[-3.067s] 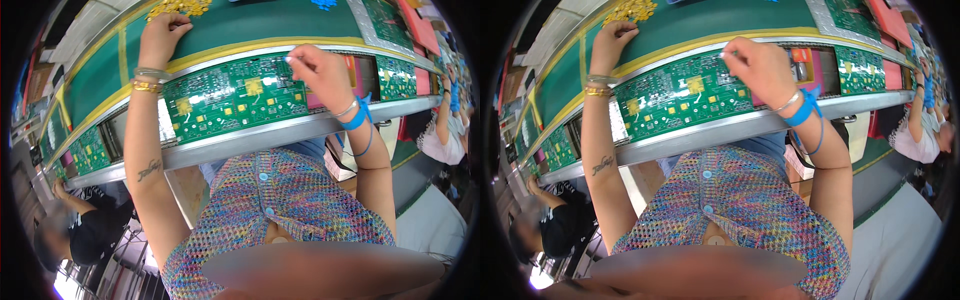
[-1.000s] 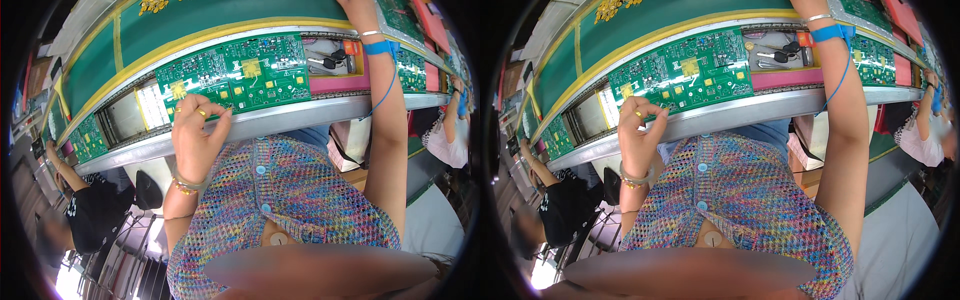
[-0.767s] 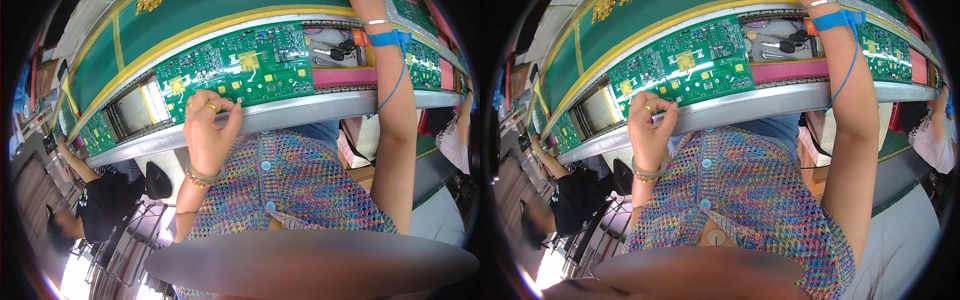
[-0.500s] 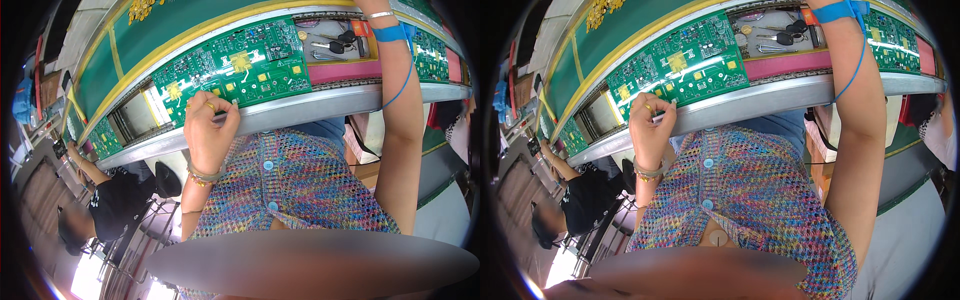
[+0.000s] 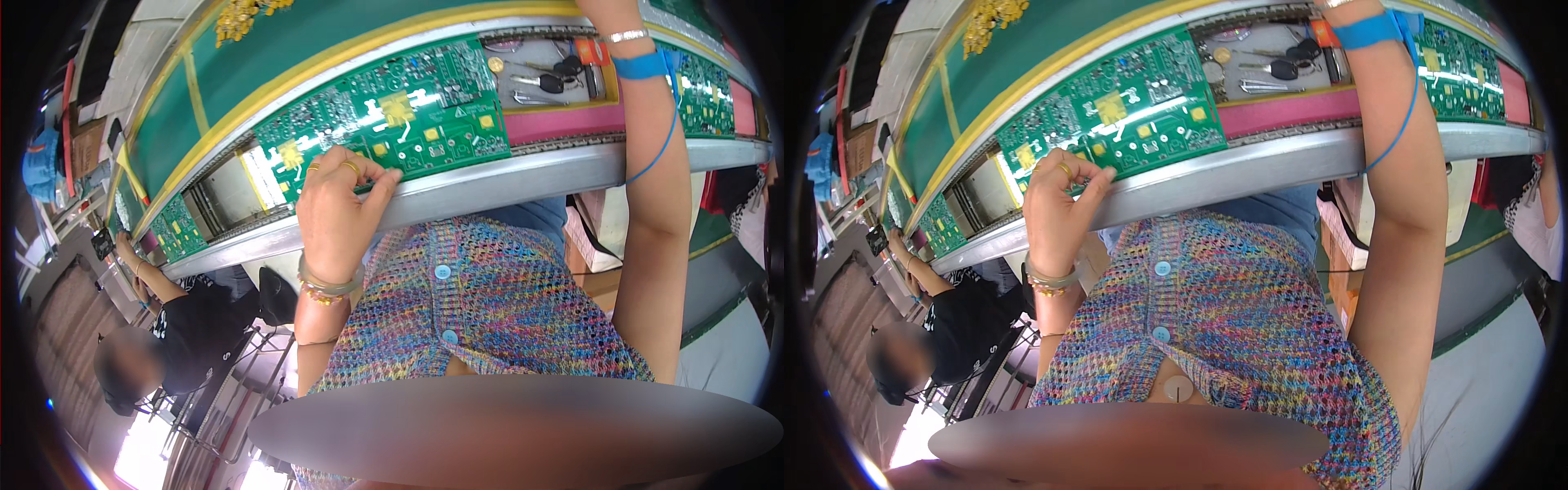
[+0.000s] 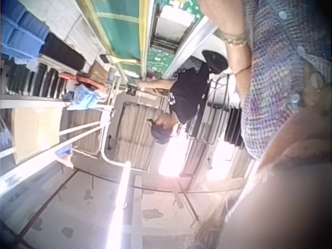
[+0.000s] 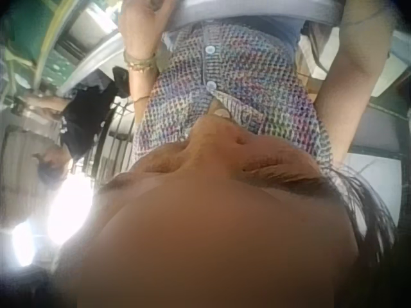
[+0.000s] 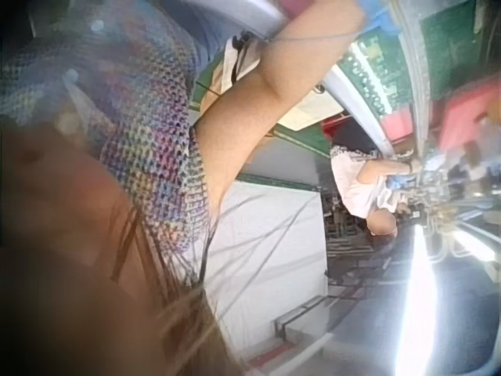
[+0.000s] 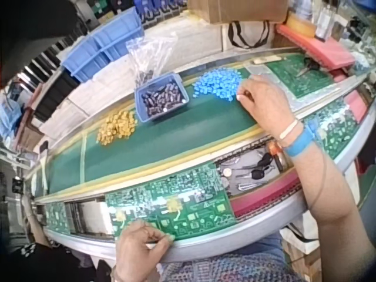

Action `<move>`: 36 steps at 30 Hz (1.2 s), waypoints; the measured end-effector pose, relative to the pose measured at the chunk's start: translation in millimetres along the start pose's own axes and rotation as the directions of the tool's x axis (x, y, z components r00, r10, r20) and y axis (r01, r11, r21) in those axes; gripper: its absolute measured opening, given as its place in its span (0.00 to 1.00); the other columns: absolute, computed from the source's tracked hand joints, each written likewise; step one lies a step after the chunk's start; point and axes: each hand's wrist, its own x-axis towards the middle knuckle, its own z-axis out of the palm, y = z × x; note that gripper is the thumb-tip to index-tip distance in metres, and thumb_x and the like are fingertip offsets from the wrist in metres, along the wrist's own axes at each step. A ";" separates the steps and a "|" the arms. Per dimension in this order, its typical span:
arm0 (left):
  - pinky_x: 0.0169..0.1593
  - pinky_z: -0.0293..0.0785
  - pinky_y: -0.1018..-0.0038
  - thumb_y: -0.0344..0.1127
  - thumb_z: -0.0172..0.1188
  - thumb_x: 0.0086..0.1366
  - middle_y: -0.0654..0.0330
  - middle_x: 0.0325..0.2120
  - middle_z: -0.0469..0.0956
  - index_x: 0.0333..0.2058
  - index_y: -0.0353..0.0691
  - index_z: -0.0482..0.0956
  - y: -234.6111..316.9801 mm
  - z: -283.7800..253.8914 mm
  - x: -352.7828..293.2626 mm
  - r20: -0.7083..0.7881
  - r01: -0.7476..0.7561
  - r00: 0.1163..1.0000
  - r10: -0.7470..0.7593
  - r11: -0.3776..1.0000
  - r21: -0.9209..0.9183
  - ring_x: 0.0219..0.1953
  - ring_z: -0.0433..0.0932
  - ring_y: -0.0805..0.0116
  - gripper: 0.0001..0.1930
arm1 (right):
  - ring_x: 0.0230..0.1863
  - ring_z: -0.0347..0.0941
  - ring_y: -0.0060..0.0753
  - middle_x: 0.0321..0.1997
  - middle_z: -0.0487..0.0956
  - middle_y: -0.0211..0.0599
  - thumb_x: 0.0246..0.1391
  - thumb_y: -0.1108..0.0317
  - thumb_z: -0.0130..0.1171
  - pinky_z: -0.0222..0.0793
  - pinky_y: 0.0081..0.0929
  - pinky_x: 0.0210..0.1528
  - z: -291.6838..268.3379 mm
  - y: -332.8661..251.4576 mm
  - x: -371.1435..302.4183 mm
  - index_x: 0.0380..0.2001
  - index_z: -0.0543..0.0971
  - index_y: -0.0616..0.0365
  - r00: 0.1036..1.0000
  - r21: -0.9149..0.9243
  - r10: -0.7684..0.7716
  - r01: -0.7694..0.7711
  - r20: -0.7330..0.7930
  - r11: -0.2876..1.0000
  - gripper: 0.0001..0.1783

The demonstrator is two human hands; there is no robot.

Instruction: Placing electronic components onto a printed circuit board on an industrial assembly line.

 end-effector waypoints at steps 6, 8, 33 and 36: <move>0.36 0.71 0.68 0.37 0.67 0.52 0.60 0.27 0.78 0.26 0.40 0.81 -32.4 -49.5 69.5 -0.189 -0.151 0.971 0.148 0.989 -0.001 0.33 0.76 0.60 0.08 | 0.28 0.75 0.45 0.24 0.77 0.44 0.49 0.69 0.60 0.69 0.35 0.31 -28.4 -50.0 -5.6 0.28 0.76 0.61 0.983 0.272 0.145 -0.172 0.117 0.947 0.06; 0.36 0.73 0.68 0.36 0.65 0.54 0.59 0.28 0.78 0.29 0.40 0.81 -53.3 -53.9 115.4 -0.346 -0.237 0.901 0.261 0.965 0.112 0.33 0.77 0.60 0.07 | 0.26 0.75 0.44 0.23 0.78 0.43 0.49 0.68 0.60 0.69 0.34 0.29 -33.1 -71.7 -8.7 0.28 0.77 0.61 0.967 0.396 0.151 -0.222 0.203 0.891 0.07; 0.39 0.74 0.76 0.28 0.61 0.58 0.60 0.33 0.80 0.33 0.37 0.82 -95.5 -78.2 41.5 -0.315 -0.165 0.949 0.021 0.884 -0.438 0.34 0.80 0.69 0.05 | 0.25 0.76 0.50 0.21 0.78 0.44 0.47 0.63 0.55 0.72 0.42 0.29 44.2 -225.1 -23.4 0.21 0.79 0.57 0.826 0.384 -0.117 -0.127 0.551 0.915 0.10; 0.40 0.74 0.78 0.23 0.61 0.57 0.59 0.32 0.80 0.35 0.33 0.81 -113.7 -73.7 15.3 -0.407 -0.311 0.903 0.136 0.861 -0.403 0.35 0.79 0.72 0.06 | 0.26 0.76 0.50 0.21 0.78 0.45 0.46 0.63 0.55 0.72 0.43 0.29 48.4 -225.3 -21.1 0.20 0.79 0.57 0.813 0.342 -0.114 -0.109 0.571 0.933 0.10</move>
